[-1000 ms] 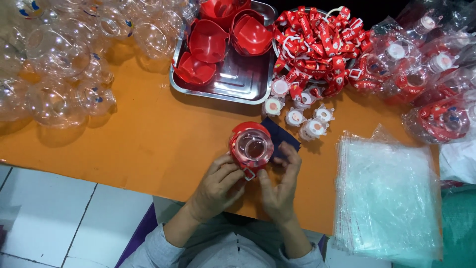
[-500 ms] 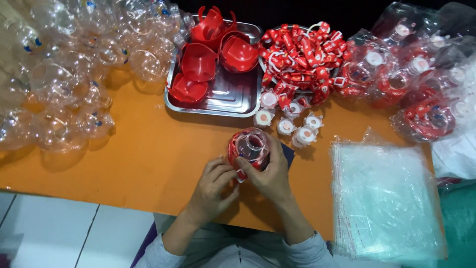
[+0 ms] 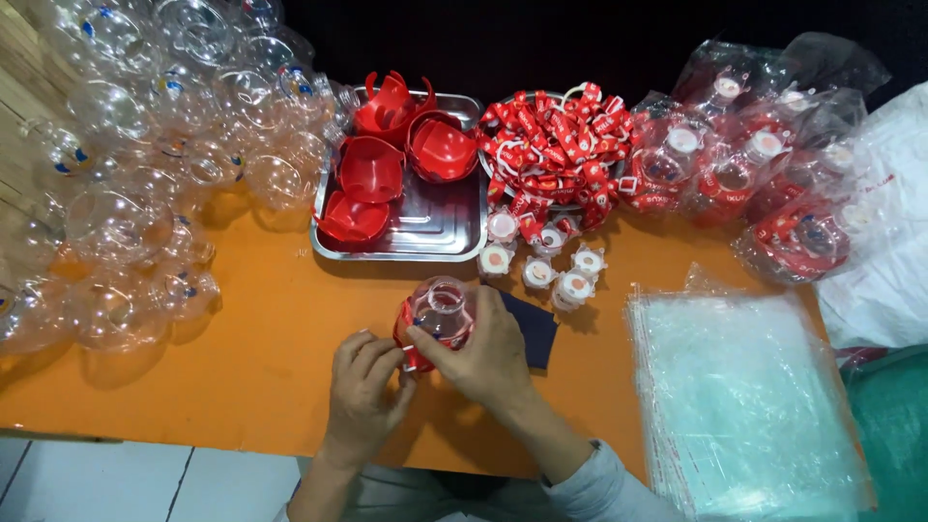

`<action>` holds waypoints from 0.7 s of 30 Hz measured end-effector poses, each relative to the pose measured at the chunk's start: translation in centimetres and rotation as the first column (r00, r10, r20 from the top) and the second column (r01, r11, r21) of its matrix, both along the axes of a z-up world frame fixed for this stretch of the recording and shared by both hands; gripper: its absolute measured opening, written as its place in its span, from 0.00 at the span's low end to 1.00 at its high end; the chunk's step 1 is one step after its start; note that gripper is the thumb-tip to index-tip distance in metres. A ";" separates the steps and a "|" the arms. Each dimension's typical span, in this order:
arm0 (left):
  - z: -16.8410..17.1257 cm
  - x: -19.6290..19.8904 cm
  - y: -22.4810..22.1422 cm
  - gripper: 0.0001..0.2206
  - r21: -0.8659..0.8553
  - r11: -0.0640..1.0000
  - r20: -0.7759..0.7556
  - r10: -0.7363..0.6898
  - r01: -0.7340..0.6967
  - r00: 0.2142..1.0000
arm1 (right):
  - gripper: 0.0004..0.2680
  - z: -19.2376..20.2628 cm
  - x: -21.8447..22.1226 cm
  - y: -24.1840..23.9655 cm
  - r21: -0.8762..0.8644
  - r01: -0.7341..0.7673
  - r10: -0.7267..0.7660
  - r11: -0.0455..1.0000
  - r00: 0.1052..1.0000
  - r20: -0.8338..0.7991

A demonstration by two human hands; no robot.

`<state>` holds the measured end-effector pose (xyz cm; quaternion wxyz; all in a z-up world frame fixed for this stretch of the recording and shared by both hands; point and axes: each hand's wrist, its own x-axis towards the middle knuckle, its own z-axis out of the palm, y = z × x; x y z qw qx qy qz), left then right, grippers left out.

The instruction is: Assembling a plastic bottle by cleaning it, attaching a red base, and adding a red carrying strap.

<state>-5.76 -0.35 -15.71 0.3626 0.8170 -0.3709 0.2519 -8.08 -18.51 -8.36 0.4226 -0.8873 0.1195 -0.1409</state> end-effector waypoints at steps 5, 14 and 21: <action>0.7 0.1 -0.1 0.14 -0.025 1.000 -0.103 0.009 -0.011 0.995 | 0.26 -1.3 1.0 0.8 -0.133 0.018 -0.010 0.991 0.998 0.062; 5.0 -0.2 -2.2 0.23 -0.350 0.926 -0.254 0.051 -0.141 0.966 | 0.25 -1.0 0.7 1.0 -0.059 -0.107 0.112 0.993 0.989 0.099; 2.3 2.5 -5.3 0.31 -0.338 0.936 -0.352 -0.026 -0.101 0.935 | 0.26 -1.9 1.7 0.5 0.246 -0.207 0.152 0.947 0.962 0.226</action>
